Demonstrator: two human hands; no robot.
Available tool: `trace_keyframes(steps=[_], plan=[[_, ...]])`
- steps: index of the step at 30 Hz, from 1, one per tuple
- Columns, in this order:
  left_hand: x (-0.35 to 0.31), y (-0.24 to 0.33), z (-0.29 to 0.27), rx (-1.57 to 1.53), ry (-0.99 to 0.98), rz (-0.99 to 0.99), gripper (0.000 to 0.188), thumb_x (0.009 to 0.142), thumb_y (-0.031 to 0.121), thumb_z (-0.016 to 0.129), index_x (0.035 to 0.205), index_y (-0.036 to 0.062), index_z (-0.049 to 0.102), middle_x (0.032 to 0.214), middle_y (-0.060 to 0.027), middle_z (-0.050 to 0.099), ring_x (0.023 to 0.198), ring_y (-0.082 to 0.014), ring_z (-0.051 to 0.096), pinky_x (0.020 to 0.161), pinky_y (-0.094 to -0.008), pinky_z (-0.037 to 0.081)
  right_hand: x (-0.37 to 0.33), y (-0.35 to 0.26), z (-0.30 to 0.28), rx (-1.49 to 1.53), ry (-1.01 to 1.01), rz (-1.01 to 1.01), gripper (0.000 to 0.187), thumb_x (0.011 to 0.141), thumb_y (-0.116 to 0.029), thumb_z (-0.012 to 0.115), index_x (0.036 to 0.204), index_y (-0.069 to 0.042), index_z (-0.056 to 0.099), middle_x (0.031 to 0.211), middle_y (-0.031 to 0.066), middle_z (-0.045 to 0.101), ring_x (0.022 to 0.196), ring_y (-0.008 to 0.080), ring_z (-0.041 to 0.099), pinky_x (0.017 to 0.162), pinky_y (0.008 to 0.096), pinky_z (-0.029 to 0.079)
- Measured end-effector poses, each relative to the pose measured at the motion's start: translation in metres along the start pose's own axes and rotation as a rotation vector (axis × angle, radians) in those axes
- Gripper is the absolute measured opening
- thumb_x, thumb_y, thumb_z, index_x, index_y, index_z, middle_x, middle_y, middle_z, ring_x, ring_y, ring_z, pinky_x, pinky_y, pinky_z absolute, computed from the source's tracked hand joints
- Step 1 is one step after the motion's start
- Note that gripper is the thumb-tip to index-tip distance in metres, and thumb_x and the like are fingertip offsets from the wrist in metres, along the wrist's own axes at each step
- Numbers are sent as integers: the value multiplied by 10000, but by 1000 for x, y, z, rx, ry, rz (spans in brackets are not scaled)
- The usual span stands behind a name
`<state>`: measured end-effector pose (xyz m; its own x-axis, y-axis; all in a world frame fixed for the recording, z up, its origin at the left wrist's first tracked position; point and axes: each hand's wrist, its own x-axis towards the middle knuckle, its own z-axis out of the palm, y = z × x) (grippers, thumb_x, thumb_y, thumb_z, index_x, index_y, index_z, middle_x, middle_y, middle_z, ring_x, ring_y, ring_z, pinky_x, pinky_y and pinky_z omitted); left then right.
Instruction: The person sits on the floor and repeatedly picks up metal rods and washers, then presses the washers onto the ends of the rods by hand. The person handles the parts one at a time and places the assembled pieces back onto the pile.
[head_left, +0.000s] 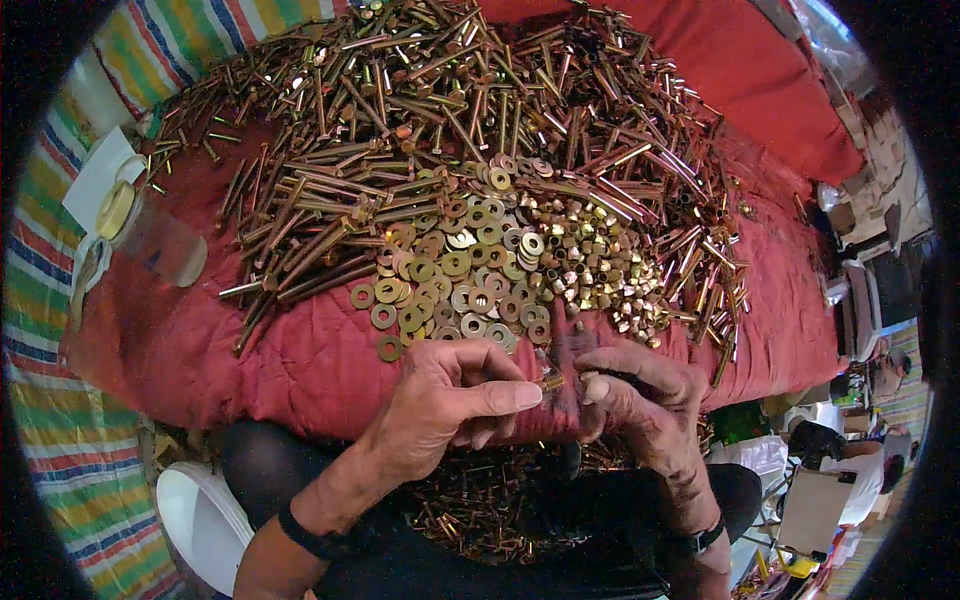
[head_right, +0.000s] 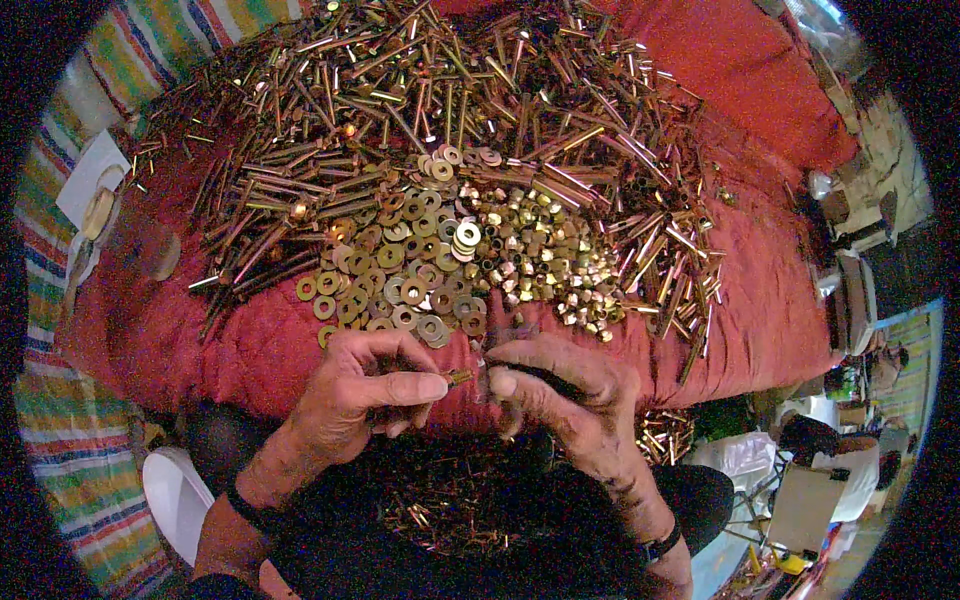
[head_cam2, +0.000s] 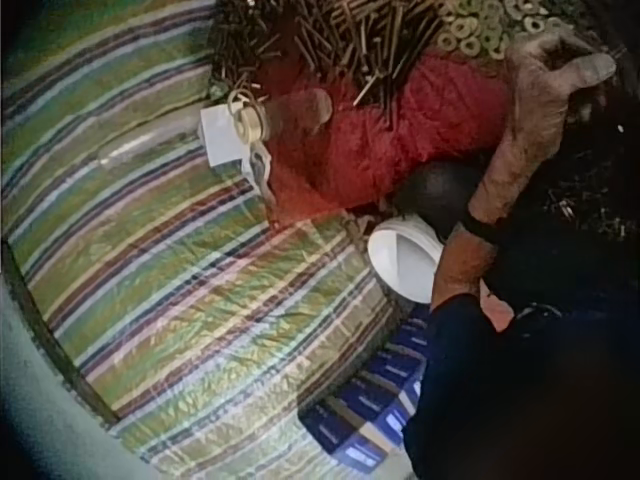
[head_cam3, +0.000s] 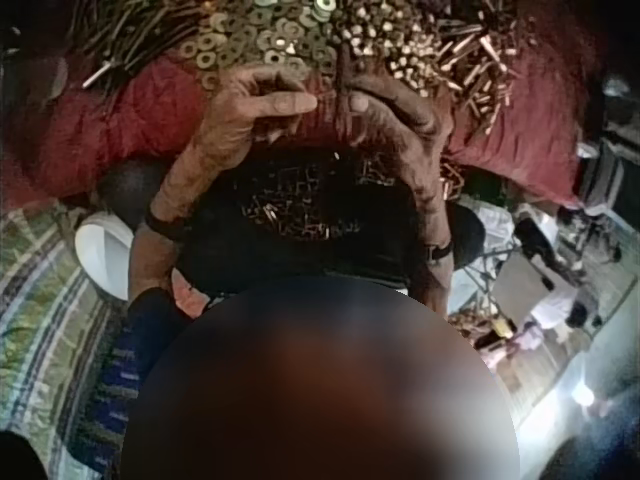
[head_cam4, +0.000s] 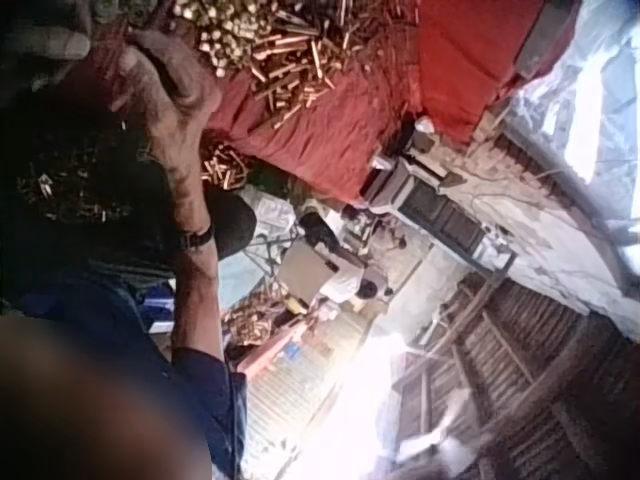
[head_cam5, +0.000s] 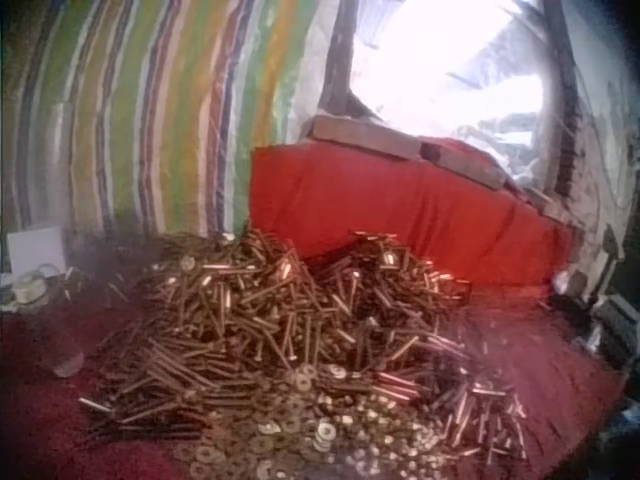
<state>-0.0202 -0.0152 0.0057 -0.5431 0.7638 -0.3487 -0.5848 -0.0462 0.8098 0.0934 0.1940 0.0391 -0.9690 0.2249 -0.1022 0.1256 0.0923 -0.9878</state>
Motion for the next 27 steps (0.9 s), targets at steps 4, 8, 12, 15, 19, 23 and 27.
trace_keyframes(steps=[4,8,12,15,19,23,27], plan=[[-1,-3,-5,44,-28,-15,153,881,149,802,881,18,723,675,-36,644,508,-73,526,437,-226,326,-5,-4,-1,-306,-47,-182,266,878,-47,800,1137,-4,755,983,107,756,832,187,729,714,298,575],[-1,-4,-6,2,-76,-128,159,895,155,793,881,7,737,651,-15,616,498,-62,498,436,-225,303,-5,-1,-5,-466,-107,-399,304,836,-39,823,1134,-38,765,1038,93,763,932,230,745,808,336,600],[0,-1,-9,-96,-152,-212,167,909,149,784,870,-8,743,636,-3,603,492,-52,480,437,-227,292,-6,2,-8,-616,-137,-546,364,789,-33,841,1144,-57,762,1088,81,764,988,267,747,885,361,603],[-1,-1,-8,-66,-177,-192,173,912,149,785,869,-14,748,636,-1,604,494,-46,473,439,-229,289,-10,1,-10,-523,-145,-448,366,786,-32,840,1142,-69,763,1093,86,764,986,261,747,864,356,607],[-2,-4,-3,51,-152,-68,172,904,150,796,870,-13,756,644,2,610,504,-44,470,446,-230,293,-10,1,-11,-492,-158,-431,364,802,-31,831,1157,-58,751,1084,86,764,976,249,751,837,349,609],[-1,-5,-1,118,-126,-32,176,899,152,804,868,-16,758,659,5,643,536,-57,539,458,-243,361,-9,3,-9,-407,-146,-340,340,829,-41,826,1158,-35,738,1039,93,760,893,221,758,773,323,610],[-4,-11,7,661,28,520,191,878,172,829,869,-4,757,664,-23,675,569,-111,642,496,-291,463,-13,2,-6,-370,-92,-217,259,890,-63,797,1135,-13,727,909,83,726,738,179,730,665,301,591]])
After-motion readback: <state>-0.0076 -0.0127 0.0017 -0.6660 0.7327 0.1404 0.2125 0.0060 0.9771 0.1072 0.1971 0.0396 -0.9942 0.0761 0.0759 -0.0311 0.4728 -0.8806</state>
